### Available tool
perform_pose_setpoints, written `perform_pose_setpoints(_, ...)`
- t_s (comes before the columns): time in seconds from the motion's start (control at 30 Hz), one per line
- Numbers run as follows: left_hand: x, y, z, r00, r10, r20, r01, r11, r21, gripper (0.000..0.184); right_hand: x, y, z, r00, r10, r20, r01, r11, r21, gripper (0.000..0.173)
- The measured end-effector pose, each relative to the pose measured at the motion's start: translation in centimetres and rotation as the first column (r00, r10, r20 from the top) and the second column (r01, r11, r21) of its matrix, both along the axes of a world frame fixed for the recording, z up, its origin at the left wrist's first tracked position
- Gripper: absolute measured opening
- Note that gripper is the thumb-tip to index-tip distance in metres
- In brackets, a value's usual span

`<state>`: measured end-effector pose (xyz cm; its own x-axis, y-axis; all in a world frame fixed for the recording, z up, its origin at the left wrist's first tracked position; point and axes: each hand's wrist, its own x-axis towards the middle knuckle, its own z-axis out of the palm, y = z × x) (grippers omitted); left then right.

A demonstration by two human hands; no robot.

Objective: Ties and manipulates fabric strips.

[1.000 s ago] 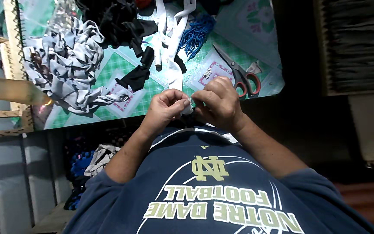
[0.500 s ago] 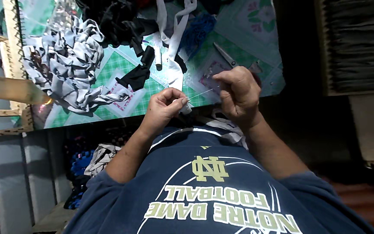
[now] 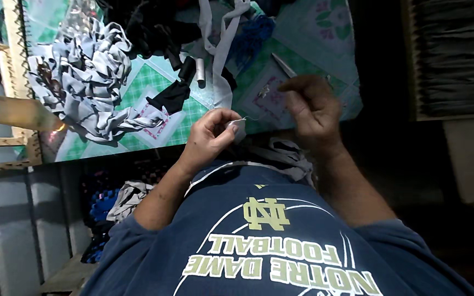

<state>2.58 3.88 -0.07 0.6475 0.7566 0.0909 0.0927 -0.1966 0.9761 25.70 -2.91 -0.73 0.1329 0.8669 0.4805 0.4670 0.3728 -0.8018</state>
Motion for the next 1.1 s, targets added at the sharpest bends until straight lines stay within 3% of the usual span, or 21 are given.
perform_pose_setpoints(0.07, 0.1, 0.0, 0.0, 0.999, -0.015, -0.038, 0.020, 0.991, 0.132, 0.021, -0.8, -0.2, -0.2, 0.986, 0.141, -0.092, -0.151, 0.983, -0.106, 0.034)
perform_pose_setpoints(0.17, 0.3, 0.2, 0.0, 0.998, -0.031, -0.059, 0.047, 0.956, 0.289, 0.025, -2.2, 0.1, -1.1, 0.964, 0.247, -0.100, -0.258, 0.958, -0.125, 0.041)
perform_pose_setpoints(0.27, 0.2, 0.4, 0.1, 0.997, -0.029, -0.069, 0.053, 0.925, 0.377, 0.025, -3.1, 0.3, -1.4, 0.974, 0.210, -0.082, -0.218, 0.971, -0.099, 0.020)
perform_pose_setpoints(0.4, -0.3, 1.4, -0.4, 0.991, 0.109, -0.075, -0.060, 0.878, 0.474, 0.023, -2.9, 0.4, -1.2, 0.948, 0.170, -0.268, -0.204, 0.973, -0.106, 0.012)
perform_pose_setpoints(0.5, -0.6, 2.1, -1.3, 0.981, 0.168, -0.093, -0.115, 0.902, 0.415, 0.023, -2.5, 0.2, -1.0, 0.907, 0.125, -0.403, -0.197, 0.970, -0.142, 0.008)
perform_pose_setpoints(0.6, -0.5, 2.3, -2.6, 0.988, 0.093, -0.124, -0.055, 0.959, 0.279, 0.024, -2.5, 0.2, -1.2, 0.871, 0.111, -0.478, -0.203, 0.968, -0.145, 0.007)
perform_pose_setpoints(0.7, 0.0, 2.1, -3.6, 0.995, -0.002, -0.095, 0.019, 0.984, 0.179, 0.026, -2.5, 0.2, -1.2, 0.864, 0.105, -0.492, -0.199, 0.969, -0.143, 0.007)
perform_pose_setpoints(0.93, -0.1, 2.1, -3.3, 0.996, -0.041, -0.082, 0.051, 0.991, 0.124, 0.018, -3.4, 0.5, -1.1, 0.898, 0.066, -0.435, -0.106, 0.992, -0.068, 0.007)
perform_pose_setpoints(1.1, -0.4, 2.5, -2.8, 0.992, -0.086, 0.089, 0.095, 0.990, -0.108, 0.015, -3.6, 0.9, -1.0, 0.877, 0.058, -0.476, -0.088, 0.995, -0.041, 0.009)
